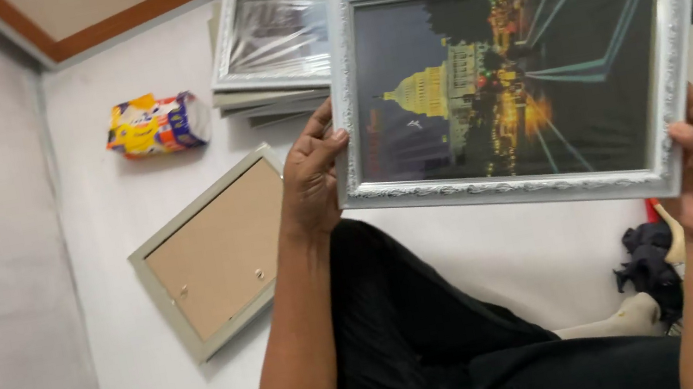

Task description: Assembling a picture frame by cleaning the glass and securing the backing board.

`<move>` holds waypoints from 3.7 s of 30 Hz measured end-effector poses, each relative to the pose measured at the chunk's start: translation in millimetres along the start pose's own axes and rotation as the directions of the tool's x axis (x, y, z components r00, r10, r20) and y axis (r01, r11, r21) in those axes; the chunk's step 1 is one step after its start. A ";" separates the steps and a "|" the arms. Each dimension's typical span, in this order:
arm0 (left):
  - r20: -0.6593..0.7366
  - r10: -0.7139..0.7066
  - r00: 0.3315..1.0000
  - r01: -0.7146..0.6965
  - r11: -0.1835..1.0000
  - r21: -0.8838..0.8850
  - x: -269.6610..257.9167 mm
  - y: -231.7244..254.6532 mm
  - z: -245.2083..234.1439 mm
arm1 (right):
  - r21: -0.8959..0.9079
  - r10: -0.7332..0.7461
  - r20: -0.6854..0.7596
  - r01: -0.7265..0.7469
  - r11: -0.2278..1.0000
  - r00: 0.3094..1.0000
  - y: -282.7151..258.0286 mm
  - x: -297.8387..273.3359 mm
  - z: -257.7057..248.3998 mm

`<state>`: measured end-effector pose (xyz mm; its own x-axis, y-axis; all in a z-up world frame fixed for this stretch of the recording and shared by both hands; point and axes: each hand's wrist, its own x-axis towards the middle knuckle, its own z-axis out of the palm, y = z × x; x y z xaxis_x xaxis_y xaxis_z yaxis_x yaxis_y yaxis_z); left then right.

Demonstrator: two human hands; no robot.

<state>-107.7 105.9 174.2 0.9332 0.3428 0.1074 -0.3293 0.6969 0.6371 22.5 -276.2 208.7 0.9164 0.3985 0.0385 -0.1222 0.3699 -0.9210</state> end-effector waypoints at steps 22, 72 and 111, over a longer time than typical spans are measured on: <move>-0.612 0.359 0.705 -0.233 0.932 0.278 -228.8 145.8 -226.8 | -0.501 0.296 0.334 -0.098 0.860 0.895 211.6 66.9 311.2; -0.851 0.306 0.426 0.593 0.616 0.518 -227.7 103.7 -224.4 | -0.989 0.805 0.134 0.126 0.074 0.578 289.6 93.4 279.2; -0.697 -0.138 0.704 0.166 0.986 -0.028 234.3 -186.5 -157.9 | -0.912 0.073 -0.029 -0.057 0.405 0.997 114.4 24.4 -20.7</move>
<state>149.6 155.7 -40.0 0.6023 0.5841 -0.5442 -0.1740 0.7613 0.6246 38.8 -241.6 96.3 0.9158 0.3996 -0.0401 0.2465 -0.6383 -0.7293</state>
